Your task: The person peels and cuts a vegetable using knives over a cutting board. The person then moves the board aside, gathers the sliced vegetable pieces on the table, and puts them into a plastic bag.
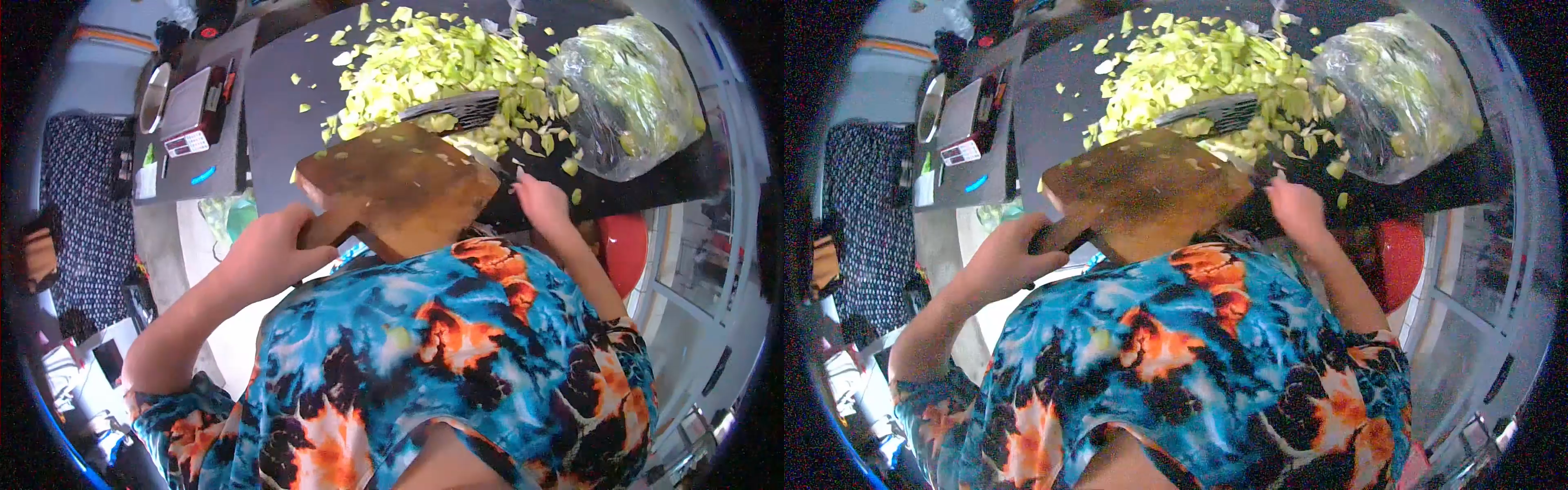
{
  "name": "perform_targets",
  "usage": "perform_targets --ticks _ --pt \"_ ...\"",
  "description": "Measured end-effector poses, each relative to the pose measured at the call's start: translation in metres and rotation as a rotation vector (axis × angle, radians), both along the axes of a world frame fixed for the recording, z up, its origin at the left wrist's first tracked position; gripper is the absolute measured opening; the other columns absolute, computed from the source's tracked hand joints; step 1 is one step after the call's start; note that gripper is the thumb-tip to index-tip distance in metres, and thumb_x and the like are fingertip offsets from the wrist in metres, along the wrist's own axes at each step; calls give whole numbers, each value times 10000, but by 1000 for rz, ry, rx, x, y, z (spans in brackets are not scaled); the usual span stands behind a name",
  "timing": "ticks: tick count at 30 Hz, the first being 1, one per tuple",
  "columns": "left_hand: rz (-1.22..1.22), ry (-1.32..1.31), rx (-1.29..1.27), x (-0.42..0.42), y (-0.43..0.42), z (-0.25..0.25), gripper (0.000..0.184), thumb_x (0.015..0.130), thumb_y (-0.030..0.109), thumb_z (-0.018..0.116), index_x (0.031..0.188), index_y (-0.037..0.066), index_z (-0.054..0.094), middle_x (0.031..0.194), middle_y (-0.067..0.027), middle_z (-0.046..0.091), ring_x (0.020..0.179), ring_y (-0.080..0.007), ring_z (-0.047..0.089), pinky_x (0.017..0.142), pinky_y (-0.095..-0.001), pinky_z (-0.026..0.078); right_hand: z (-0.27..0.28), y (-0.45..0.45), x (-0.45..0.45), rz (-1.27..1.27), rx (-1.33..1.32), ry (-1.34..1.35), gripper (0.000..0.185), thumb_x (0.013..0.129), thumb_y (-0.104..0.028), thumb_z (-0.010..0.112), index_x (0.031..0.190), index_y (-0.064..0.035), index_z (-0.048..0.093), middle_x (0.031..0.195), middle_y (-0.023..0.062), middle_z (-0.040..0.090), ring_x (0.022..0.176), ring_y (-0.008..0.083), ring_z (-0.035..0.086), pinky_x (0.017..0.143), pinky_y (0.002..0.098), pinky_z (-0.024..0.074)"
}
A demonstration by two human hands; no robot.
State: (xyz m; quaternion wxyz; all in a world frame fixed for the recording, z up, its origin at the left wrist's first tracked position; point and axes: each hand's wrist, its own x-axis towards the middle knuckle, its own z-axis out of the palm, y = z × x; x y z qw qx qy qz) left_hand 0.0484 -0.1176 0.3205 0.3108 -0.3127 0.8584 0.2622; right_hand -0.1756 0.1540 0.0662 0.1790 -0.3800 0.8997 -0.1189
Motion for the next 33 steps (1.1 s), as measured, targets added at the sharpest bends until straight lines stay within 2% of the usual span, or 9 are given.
perform_targets --ticks 3,6,7,12,18,24,28,31,33 --pt "14 39 6 9 -2 -11 366 766 243 698 972 -40 589 788 -150 635 682 -204 622 628 -340 497 -15 42 -7 -189 -146 -4 255 900 -325 537 927 -79 599 738 178 638 696 360 638 597 470 494" --pt "14 26 24 10 0 -13 363 769 237 699 973 -42 588 782 -139 629 712 -185 622 634 -328 496 33 30 29 -213 -498 -313 250 880 -302 577 1000 -87 617 755 178 642 713 362 641 611 452 501" --pt "31 8 35 9 1 -13 368 768 242 700 973 -42 588 780 -135 627 714 -188 620 638 -330 495 19 32 33 6 -555 -207 270 861 -287 611 1056 -101 623 750 167 644 694 355 642 599 440 501" --pt "49 -9 68 10 2 -17 376 767 253 702 973 -40 589 775 -116 616 717 -184 598 663 -328 482 -9 46 0 -8 84 13 265 904 -353 508 923 -121 635 747 150 654 675 374 631 589 483 496" --pt "261 138 160 53 -5 -24 458 738 316 706 959 -73 605 779 -165 623 731 -229 608 700 -342 476 -8 39 -1 -301 -352 -181 274 922 -292 516 967 -44 622 815 206 626 757 387 614 635 423 468" --pt "749 321 432 134 -17 -33 312 786 221 662 961 -29 602 743 -26 555 666 -93 513 582 -251 400 -2 12 9 -265 -376 -317 257 922 -248 530 983 -12 610 789 202 616 706 367 604 630 383 460" --pt "900 415 343 169 -28 -33 246 785 205 638 912 3 581 647 4 499 539 -73 481 465 -230 365 -1 2 22 -184 -436 -288 236 945 -215 505 912 1 595 573 0 433 523 79 408 485 268 330" --pt "894 469 146 196 -43 -66 279 783 181 672 955 -11 565 651 -11 506 513 -87 491 418 -254 386 -7 0 28 -201 -425 -293 225 946 -207 506 921 -4 600 574 -8 432 522 72 404 481 263 322" --pt "748 486 -129 220 -57 -100 377 764 235 704 978 -42 562 688 -96 585 576 -159 580 511 -308 478 -11 0 35 -199 -412 -316 220 944 -205 511 930 -7 605 577 -16 437 525 68 408 481 257 323"
